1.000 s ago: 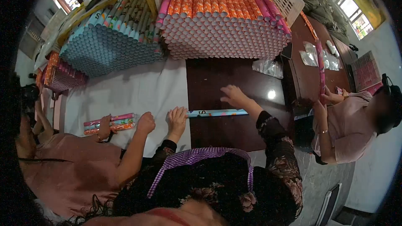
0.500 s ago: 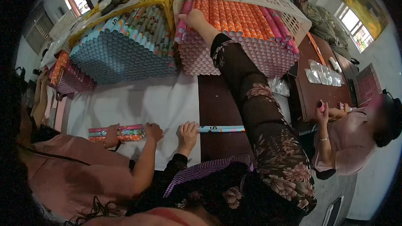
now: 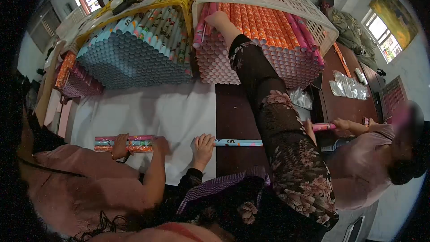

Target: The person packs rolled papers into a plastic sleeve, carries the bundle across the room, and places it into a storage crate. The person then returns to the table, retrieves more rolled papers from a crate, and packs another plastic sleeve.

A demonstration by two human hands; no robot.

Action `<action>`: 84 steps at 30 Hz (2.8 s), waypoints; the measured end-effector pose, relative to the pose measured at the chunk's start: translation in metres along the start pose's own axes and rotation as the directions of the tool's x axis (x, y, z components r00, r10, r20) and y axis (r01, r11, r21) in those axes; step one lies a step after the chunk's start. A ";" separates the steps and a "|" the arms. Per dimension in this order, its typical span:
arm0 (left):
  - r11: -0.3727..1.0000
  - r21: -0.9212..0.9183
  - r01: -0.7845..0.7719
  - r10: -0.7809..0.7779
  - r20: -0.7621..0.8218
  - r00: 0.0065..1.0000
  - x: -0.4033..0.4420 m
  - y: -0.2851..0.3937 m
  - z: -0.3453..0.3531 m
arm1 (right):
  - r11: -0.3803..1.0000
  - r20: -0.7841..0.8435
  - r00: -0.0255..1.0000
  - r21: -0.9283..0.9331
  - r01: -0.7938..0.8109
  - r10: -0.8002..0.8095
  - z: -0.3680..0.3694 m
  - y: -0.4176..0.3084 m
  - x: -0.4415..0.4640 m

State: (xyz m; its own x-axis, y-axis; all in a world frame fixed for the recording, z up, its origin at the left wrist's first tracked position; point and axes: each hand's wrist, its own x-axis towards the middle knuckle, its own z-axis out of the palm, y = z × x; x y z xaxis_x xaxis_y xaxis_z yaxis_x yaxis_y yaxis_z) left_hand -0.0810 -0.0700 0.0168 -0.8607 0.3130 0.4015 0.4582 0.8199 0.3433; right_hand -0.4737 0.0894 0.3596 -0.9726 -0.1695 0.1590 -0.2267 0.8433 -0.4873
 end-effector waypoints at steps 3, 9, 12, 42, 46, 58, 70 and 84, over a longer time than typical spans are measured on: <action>1.000 0.000 -0.013 0.013 0.029 1.000 -0.003 -0.001 0.000 | 0.914 -0.004 0.969 0.332 -0.232 0.248 -0.011 0.003 -0.039; 0.999 -0.039 -0.023 0.023 0.000 1.000 -0.007 -0.007 0.018 | 0.501 0.215 0.947 0.808 -0.309 0.238 -0.005 0.039 -0.164; 0.998 -0.047 -0.033 0.030 -0.052 0.998 -0.009 -0.008 0.020 | 0.338 0.204 0.952 0.901 -0.274 0.227 0.003 0.001 -0.275; 0.991 -0.084 -0.105 0.111 0.073 0.991 0.001 -0.063 0.053 | 0.982 0.494 0.849 -0.066 -0.177 0.186 0.021 0.190 -0.693; 0.926 -0.332 -0.180 0.155 -0.101 0.983 0.000 -0.072 0.064 | 0.993 0.483 0.871 0.020 -0.120 0.096 0.027 0.191 -0.671; 0.922 -0.370 -0.118 0.153 0.067 0.986 0.013 -0.050 0.009 | 0.967 0.373 0.895 -0.029 -0.253 0.246 0.019 0.214 -0.650; 0.914 -0.402 0.055 0.039 0.221 0.974 0.007 -0.037 0.007 | 0.989 0.275 0.950 0.012 0.150 -0.148 0.081 0.294 -0.544; 0.941 -0.320 0.115 -0.122 -0.002 0.993 -0.013 -0.031 0.025 | 1.000 0.371 0.929 0.018 0.015 -0.021 0.098 0.314 -0.524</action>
State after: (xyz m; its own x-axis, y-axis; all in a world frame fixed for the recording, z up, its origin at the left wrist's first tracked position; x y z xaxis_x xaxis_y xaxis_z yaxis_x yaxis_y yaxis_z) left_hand -0.0893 -0.0881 -0.0204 -0.9098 0.2098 0.3581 0.4028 0.6539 0.6404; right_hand -0.0399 0.3930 0.0389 -0.9175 -0.3641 -0.1603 -0.2424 0.8311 -0.5005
